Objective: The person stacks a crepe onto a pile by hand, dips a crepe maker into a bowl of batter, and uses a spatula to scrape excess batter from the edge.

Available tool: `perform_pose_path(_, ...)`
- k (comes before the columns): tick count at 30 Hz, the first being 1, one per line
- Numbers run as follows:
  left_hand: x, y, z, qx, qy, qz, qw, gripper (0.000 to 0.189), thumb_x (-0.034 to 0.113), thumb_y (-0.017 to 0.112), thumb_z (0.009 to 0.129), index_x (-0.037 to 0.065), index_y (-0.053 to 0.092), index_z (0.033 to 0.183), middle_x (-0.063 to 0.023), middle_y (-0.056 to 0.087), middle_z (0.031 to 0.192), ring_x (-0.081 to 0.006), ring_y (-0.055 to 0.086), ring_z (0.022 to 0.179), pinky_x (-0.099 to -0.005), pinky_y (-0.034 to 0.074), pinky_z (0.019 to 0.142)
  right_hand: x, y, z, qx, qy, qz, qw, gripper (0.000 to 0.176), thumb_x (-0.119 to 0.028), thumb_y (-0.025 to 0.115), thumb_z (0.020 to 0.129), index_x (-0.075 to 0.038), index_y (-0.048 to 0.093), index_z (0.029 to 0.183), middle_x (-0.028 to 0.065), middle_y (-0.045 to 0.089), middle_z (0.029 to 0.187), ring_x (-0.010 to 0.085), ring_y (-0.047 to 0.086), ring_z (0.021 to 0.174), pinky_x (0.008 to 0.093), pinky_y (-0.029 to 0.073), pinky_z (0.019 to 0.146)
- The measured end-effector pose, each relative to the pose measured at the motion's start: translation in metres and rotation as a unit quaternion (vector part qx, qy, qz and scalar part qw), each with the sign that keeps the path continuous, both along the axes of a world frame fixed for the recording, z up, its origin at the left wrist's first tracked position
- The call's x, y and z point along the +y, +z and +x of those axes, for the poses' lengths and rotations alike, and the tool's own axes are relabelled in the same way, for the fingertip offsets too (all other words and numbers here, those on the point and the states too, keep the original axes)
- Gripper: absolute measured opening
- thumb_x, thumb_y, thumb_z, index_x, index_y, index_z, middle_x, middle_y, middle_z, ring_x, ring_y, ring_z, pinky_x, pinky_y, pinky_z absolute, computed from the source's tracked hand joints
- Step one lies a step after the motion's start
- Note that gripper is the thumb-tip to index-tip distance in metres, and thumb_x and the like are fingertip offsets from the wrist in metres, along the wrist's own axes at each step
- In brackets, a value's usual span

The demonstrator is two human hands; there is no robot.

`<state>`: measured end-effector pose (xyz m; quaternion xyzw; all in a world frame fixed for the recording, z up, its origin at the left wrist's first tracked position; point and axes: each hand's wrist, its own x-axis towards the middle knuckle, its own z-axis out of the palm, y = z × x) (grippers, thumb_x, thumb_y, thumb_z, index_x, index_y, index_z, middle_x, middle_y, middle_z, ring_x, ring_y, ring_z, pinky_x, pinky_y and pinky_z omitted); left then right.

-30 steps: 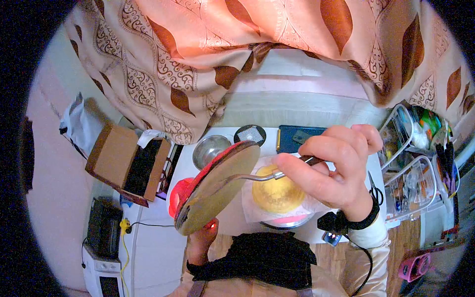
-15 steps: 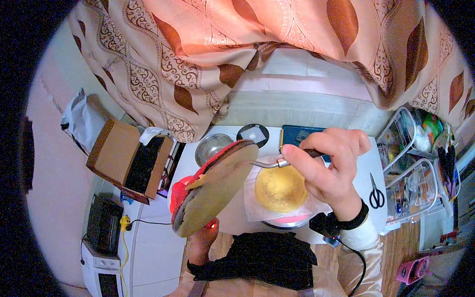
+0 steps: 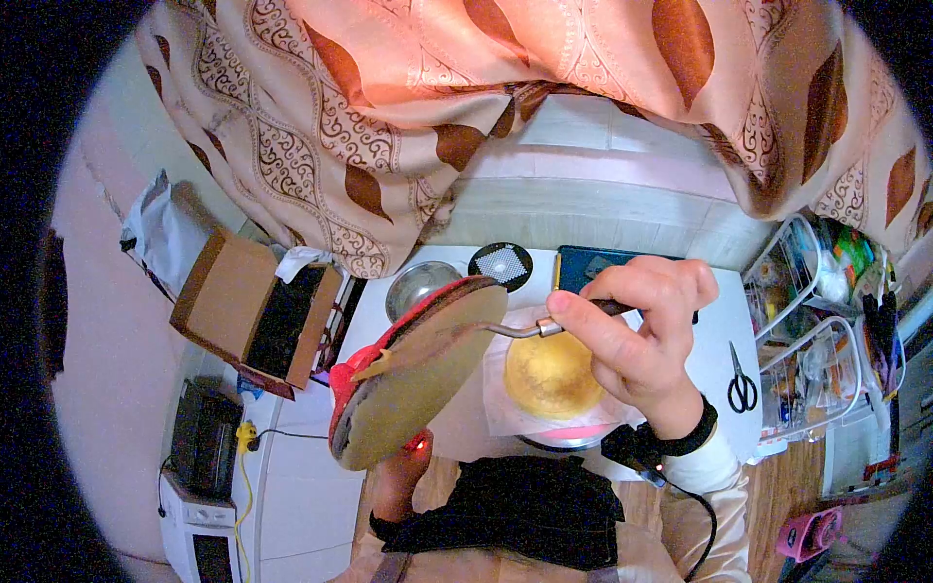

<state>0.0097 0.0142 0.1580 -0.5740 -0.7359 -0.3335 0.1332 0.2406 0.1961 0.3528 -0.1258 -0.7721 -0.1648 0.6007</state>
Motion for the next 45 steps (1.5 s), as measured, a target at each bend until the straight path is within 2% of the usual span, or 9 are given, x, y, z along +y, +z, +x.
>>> perform_pose_path(4,0.005,0.022,0.01,-0.017,-0.027,0.023,0.999,0.022,0.016,0.062,0.076,0.011,0.059,0.097,-0.0021,0.063,0.086,-0.0196,0.061,0.074,-0.0286,0.048,0.069,0.003,-0.008,-0.007,0.001,0.016,-0.009,1.0,0.029,-0.01,0.059,0.064,-0.022,0.065,0.089,-0.0031,0.054,0.078,0.0156,0.047,0.071,0.0313,0.026,0.069)
perform_pose_path(7,0.009,0.03,0.023,-0.484,0.019,0.119,0.867,0.015,0.011,0.065,0.066,0.006,0.056,0.077,-0.0074,0.056,0.068,-0.018,0.055,0.068,-0.0308,0.045,0.062,0.006,-0.014,-0.015,0.022,-0.005,-0.04,0.999,0.033,-0.005,0.057,0.061,-0.019,0.065,0.09,-0.0027,0.053,0.078,0.0161,0.048,0.073,0.0309,0.026,0.07)
perform_pose_path(15,-0.023,-0.043,-0.035,-0.392,0.055,0.097,0.913,0.018,0.008,0.065,0.065,0.003,0.057,0.08,-0.0092,0.059,0.072,-0.0157,0.056,0.07,-0.0291,0.045,0.062,0.087,-0.082,-0.067,-0.101,-0.026,-0.23,0.968,0.024,-0.003,0.056,0.071,-0.013,0.064,0.091,0.0038,0.057,0.081,0.0209,0.053,0.078,0.034,0.034,0.072)
perform_pose_path(20,-0.063,-0.011,-0.041,-0.333,0.154,-0.058,0.929,0.023,0.005,0.063,0.063,0.001,0.056,0.085,-0.0092,0.059,0.073,-0.0148,0.057,0.064,-0.0285,0.045,0.058,0.143,-0.168,-0.116,-0.26,0.136,-0.592,0.751,0.017,-0.01,0.057,0.075,-0.004,0.062,0.09,0.0162,0.062,0.081,0.0314,0.059,0.077,0.0353,0.047,0.067)
perform_pose_path(28,-0.08,-0.07,-0.047,-0.382,0.253,0.036,0.888,0.022,0.004,0.065,0.064,0.0,0.055,0.083,-0.0082,0.057,0.068,-0.0193,0.056,0.06,-0.0312,0.046,0.057,0.185,-0.262,-0.205,-0.35,0.019,-0.598,0.721,0.019,-0.015,0.054,0.073,-0.006,0.064,0.087,0.0182,0.062,0.082,0.0326,0.061,0.076,0.0404,0.047,0.069)
perform_pose_path(31,-0.078,-0.094,-0.05,-0.556,0.288,-0.01,0.78,0.025,0.004,0.066,0.064,0.0,0.055,0.086,-0.0087,0.057,0.071,-0.0225,0.057,0.064,-0.0327,0.046,0.059,0.185,-0.282,-0.219,-0.365,-0.015,-0.587,0.722,0.02,-0.02,0.055,0.074,-0.007,0.065,0.085,0.0194,0.062,0.081,0.0343,0.061,0.077,0.0419,0.048,0.071)
perform_pose_path(36,-0.052,-0.089,-0.055,-0.364,0.193,0.087,0.907,0.023,0.004,0.064,0.066,0.0,0.054,0.086,-0.0064,0.055,0.068,-0.0168,0.055,0.057,-0.0286,0.045,0.054,0.2,-0.286,-0.21,-0.396,-0.038,-0.586,0.706,0.019,-0.019,0.055,0.073,-0.007,0.065,0.085,0.0183,0.062,0.081,0.0346,0.06,0.077,0.0424,0.048,0.071)
perform_pose_path(39,-0.044,-0.064,-0.059,-0.546,0.171,0.0,0.82,0.022,0.003,0.064,0.067,0.0,0.054,0.087,-0.0063,0.056,0.066,-0.0146,0.054,0.053,-0.0275,0.044,0.05,0.205,-0.278,-0.194,-0.407,-0.063,-0.59,0.695,0.019,-0.016,0.055,0.071,-0.007,0.065,0.084,0.0181,0.062,0.08,0.0342,0.061,0.077,0.0425,0.048,0.071)
perform_pose_path(45,-0.011,-0.007,-0.047,-0.469,0.198,-0.032,0.86,0.014,0.004,0.064,0.067,0.002,0.056,0.078,-0.0055,0.055,0.057,-0.0154,0.054,0.049,-0.0283,0.044,0.048,0.205,-0.246,-0.152,-0.383,-0.194,-0.543,0.721,0.02,-0.019,0.052,0.073,-0.013,0.067,0.086,0.0156,0.064,0.084,0.0328,0.061,0.08,0.0419,0.049,0.071)
